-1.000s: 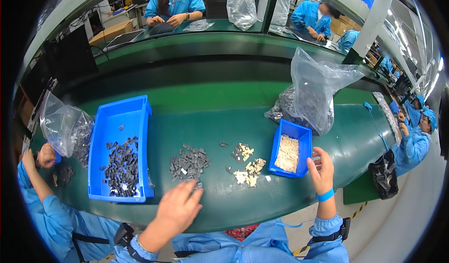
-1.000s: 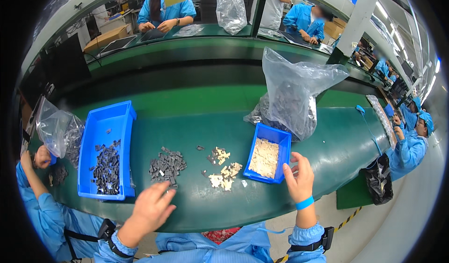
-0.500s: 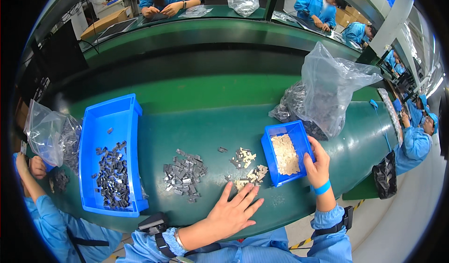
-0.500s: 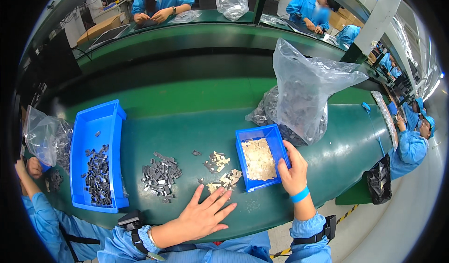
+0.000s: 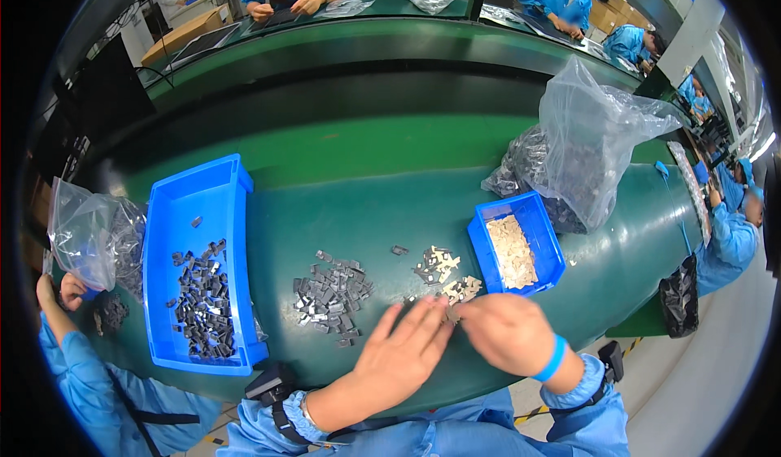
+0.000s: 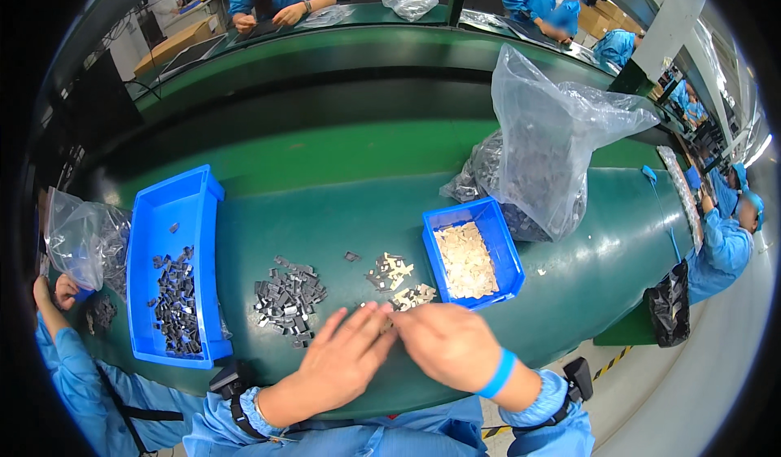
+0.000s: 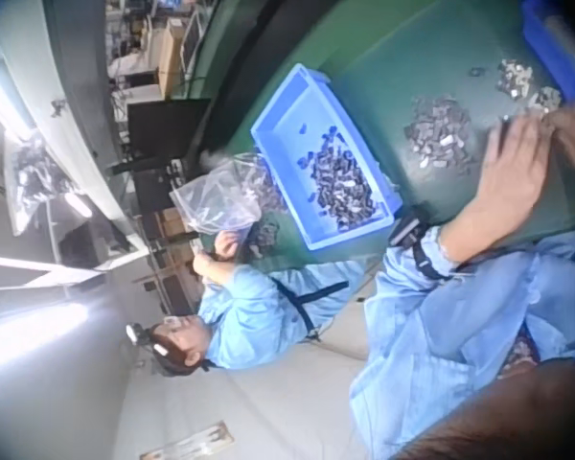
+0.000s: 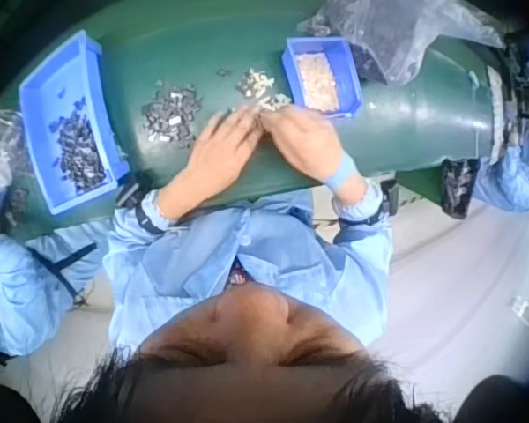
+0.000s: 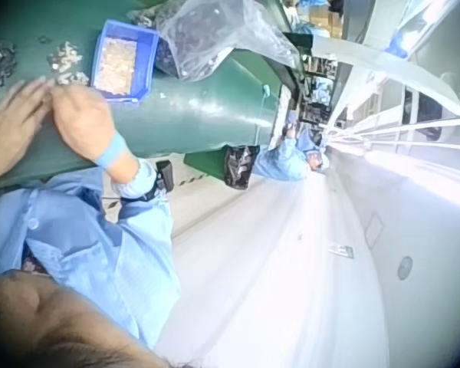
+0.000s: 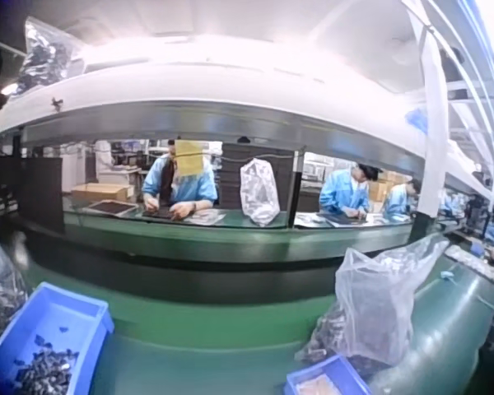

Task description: The recorder is assembling small black plastic and metal electronic components at a factory workstation.

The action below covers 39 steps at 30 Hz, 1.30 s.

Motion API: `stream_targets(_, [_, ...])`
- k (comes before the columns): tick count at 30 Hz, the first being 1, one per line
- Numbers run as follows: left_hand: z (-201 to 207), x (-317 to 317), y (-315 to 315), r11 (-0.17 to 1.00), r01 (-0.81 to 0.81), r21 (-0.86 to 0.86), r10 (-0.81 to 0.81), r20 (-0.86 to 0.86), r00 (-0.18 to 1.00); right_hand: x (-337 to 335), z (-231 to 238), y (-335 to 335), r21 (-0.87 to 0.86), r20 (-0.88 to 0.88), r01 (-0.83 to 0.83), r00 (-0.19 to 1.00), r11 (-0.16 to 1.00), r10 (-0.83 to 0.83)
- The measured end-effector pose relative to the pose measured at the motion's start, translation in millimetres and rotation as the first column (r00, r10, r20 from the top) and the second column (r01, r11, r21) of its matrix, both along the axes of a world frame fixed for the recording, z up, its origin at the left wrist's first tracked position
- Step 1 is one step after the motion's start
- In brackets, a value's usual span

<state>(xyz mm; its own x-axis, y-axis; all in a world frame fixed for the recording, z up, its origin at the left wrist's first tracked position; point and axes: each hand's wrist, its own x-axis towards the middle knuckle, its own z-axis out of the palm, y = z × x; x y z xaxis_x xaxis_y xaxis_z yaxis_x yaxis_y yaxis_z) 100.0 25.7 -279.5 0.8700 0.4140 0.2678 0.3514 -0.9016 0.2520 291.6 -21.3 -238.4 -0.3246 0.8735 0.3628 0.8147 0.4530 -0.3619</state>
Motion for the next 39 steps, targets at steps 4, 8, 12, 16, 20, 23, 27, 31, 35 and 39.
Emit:
stream_targets(4, [10, -17, 16, 0.967, -0.254, 0.031, 0.251, 0.071, 0.965, -23, -22, 19, -0.122, 0.173, 0.136, 0.978, 0.983, -0.114])
stream_targets(8, [9, -29, 25, 0.948, -0.314, 0.046, 0.309, 0.090, 0.947, -23, -43, 44, 0.050, 0.343, 0.254, 0.904, 0.966, -0.255])
stream_targets(12, [3, -29, 30, 0.960, -0.268, -0.080, 0.276, 0.122, 0.953, -25, -54, 45, 0.009, 0.278, 0.285, 0.920, 0.959, -0.276])
stream_targets(16, [3, -20, 26, 0.949, -0.137, -0.284, 0.224, 0.302, 0.927, -23, -37, 42, 0.096, -0.172, 0.229, 0.962, 0.969, -0.210])
stream_targets(20, [7, -16, 13, 0.803, 0.067, -0.592, 0.228, 0.409, 0.883, -27, -17, 38, 0.052, -0.719, 0.177, 0.689, 0.983, -0.086])
stream_targets(23, [1, -7, -5, 0.758, 0.261, -0.598, 0.079, 0.482, 0.873, -42, -11, 35, 0.099, -0.926, 0.133, 0.376, 0.986, 0.042])
stream_targets(27, [-1, 4, -25, 0.492, 0.350, -0.797, 0.126, 0.462, 0.878, -52, -3, 26, 0.181, -0.942, 0.108, 0.304, 0.978, 0.141])
stream_targets(31, [2, 3, -34, 0.407, 0.365, -0.837, 0.112, 0.443, 0.890, -62, 6, 9, 0.211, -0.934, 0.126, 0.317, 0.969, 0.162])
stream_targets(35, [0, -4, -43, 0.021, 0.424, -0.905, 0.109, 0.424, 0.899, -67, 10, -5, 0.201, -0.945, 0.063, 0.277, 0.978, 0.176])
stream_targets(39, [-2, -4, -44, 0.375, 0.520, -0.768, -0.034, 0.549, 0.835, -68, 10, -20, 0.232, -0.866, 0.026, 0.460, 0.972, 0.194])
